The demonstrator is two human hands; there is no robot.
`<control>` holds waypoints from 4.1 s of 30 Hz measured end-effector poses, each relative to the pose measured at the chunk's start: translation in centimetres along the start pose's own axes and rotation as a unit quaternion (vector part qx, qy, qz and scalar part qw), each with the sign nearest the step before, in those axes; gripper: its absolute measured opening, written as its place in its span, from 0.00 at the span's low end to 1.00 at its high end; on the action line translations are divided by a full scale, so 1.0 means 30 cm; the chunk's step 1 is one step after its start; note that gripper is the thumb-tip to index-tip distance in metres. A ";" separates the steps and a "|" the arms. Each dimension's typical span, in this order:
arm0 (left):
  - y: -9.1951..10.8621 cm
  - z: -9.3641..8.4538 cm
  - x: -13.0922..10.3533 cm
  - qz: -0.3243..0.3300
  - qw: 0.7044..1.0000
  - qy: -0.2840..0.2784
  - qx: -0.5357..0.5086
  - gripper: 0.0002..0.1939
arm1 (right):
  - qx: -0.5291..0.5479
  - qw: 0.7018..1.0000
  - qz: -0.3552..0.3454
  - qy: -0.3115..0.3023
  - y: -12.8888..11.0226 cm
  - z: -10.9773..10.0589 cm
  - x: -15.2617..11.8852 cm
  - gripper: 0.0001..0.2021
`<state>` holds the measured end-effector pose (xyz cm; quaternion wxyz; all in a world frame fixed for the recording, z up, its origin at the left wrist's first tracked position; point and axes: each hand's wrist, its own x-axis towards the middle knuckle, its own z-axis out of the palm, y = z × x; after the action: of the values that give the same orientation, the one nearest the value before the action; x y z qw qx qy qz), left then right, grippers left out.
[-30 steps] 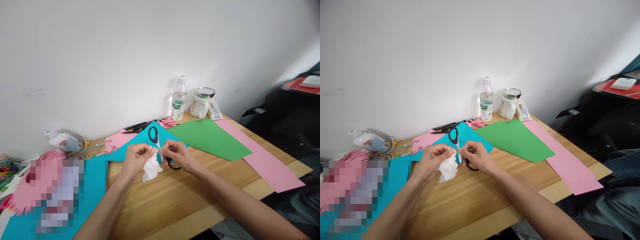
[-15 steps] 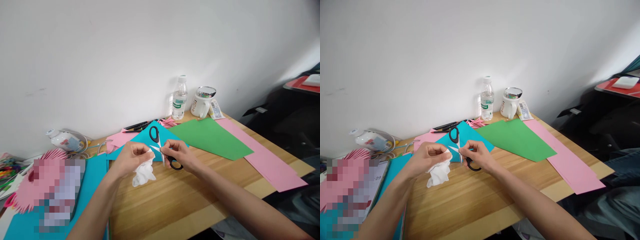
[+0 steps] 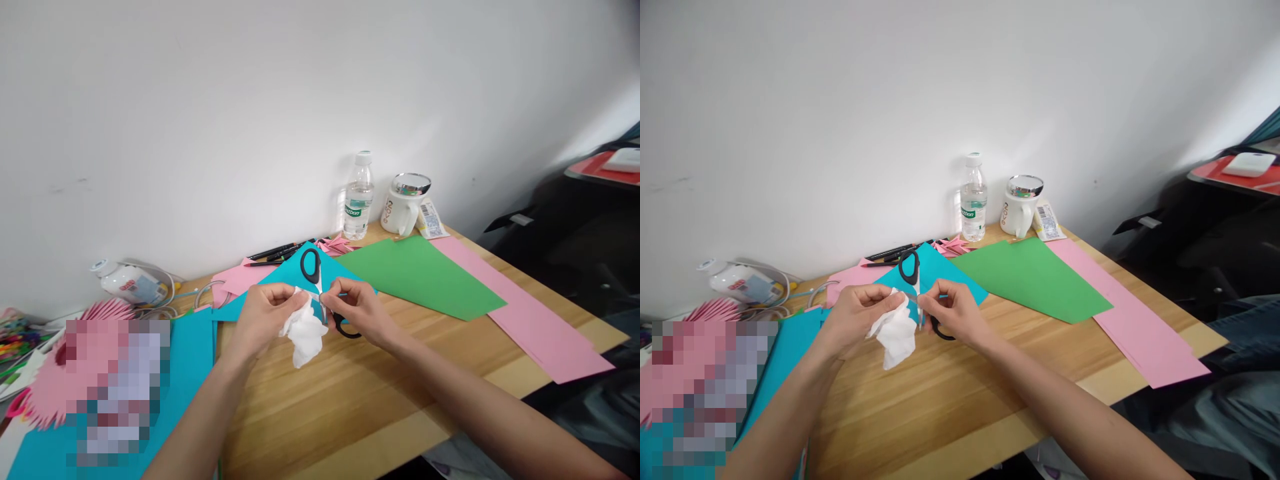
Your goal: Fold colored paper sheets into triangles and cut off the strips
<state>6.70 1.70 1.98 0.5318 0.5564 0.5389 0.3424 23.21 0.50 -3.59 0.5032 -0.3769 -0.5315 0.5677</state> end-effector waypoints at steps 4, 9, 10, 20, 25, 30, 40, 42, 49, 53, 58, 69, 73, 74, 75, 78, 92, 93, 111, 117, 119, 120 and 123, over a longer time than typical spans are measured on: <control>-0.019 0.048 -0.002 0.028 0.997 0.073 -0.017 0.14 | -0.047 0.997 -0.029 0.052 0.013 0.016 -0.003 0.16; -0.057 0.095 0.000 0.061 0.986 0.152 -0.014 0.10 | -0.089 0.992 -0.037 0.079 0.025 0.030 -0.011 0.16; -0.063 0.101 0.000 0.065 0.985 0.162 -0.014 0.10 | -0.096 0.991 -0.038 0.082 0.024 0.032 -0.012 0.16; -0.078 0.095 0.003 0.085 0.982 0.167 -0.001 0.07 | -0.108 0.989 -0.053 0.083 0.021 0.037 -0.018 0.16; -0.055 0.092 0.000 0.077 0.985 0.157 0.012 0.07 | -0.055 0.995 -0.029 0.076 0.014 0.036 -0.012 0.17; -0.050 0.084 0.008 0.067 0.986 0.149 0.006 0.11 | 0.029 0.998 0.009 0.058 0.003 0.024 -0.004 0.18; -0.018 0.040 0.004 0.052 0.995 0.077 0.039 0.13 | 0.064 0.995 0.023 0.074 -0.017 0.013 0.005 0.18; -0.016 0.028 0.009 0.044 0.997 0.053 0.044 0.14 | 0.079 0.994 0.029 0.074 -0.018 0.008 0.008 0.18; -0.012 0.023 0.014 0.035 0.999 0.026 0.004 0.16 | 0.191 0.977 0.086 0.033 -0.009 -0.003 0.021 0.14; -0.012 0.006 0.017 0.073 0.993 0.086 -0.021 0.15 | 0.272 0.951 0.145 -0.005 -0.032 -0.017 0.026 0.11; -0.010 -0.023 0.020 0.131 0.977 0.160 -0.048 0.12 | 0.402 0.892 0.182 -0.095 -0.045 -0.047 0.023 0.11; 0.015 -0.024 -0.001 0.175 0.960 0.215 -0.029 0.13 | 0.474 0.842 0.206 -0.155 -0.017 -0.079 0.016 0.17; 0.027 -0.027 -0.011 0.208 0.941 0.266 0.004 0.11 | 0.521 0.807 0.187 -0.205 -0.008 -0.076 0.016 0.18; 0.032 -0.031 -0.013 0.214 0.934 0.286 0.017 0.11 | 0.523 0.803 0.178 -0.223 -0.007 -0.074 0.016 0.16; 0.037 -0.038 -0.015 0.219 0.926 0.305 0.033 0.11 | 0.521 0.801 0.169 -0.242 -0.005 -0.072 0.015 0.15; 0.055 -0.069 -0.016 0.204 0.943 0.255 0.068 0.12 | 0.483 0.803 0.160 -0.310 -0.004 -0.065 0.015 0.16; 0.030 -0.069 0.012 0.039 0.995 -0.021 0.086 0.14 | 0.395 0.880 0.238 -0.109 -0.002 -0.096 0.059 0.15; 0.031 -0.069 0.010 0.037 0.997 -0.002 0.069 0.14 | 0.404 0.888 0.205 -0.072 -0.004 -0.097 0.060 0.15; 0.041 -0.071 0.012 0.080 0.989 0.115 -0.044 0.14 | 0.181 0.981 0.063 0.017 0.026 -0.028 0.044 0.15; -0.023 -0.076 0.068 0.131 0.969 0.189 -0.092 0.12 | 0.106 0.987 0.099 -0.075 0.011 -0.016 0.019 0.18; -0.041 -0.038 0.064 0.113 0.979 0.144 -0.094 0.11 | 0.065 0.990 0.098 -0.080 0.011 -0.010 0.012 0.19; -0.046 -0.017 0.058 0.109 0.982 0.127 -0.093 0.11 | 0.049 0.991 0.095 -0.080 0.012 -0.008 0.010 0.19; -0.044 0.034 0.035 0.099 0.986 0.100 -0.095 0.12 | 0.029 0.993 0.085 -0.076 0.015 -0.005 0.007 0.18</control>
<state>7.56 2.29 0.31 0.4897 0.5167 0.4965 0.4967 23.23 0.77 -4.04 0.4222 -0.3615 -0.5173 0.6508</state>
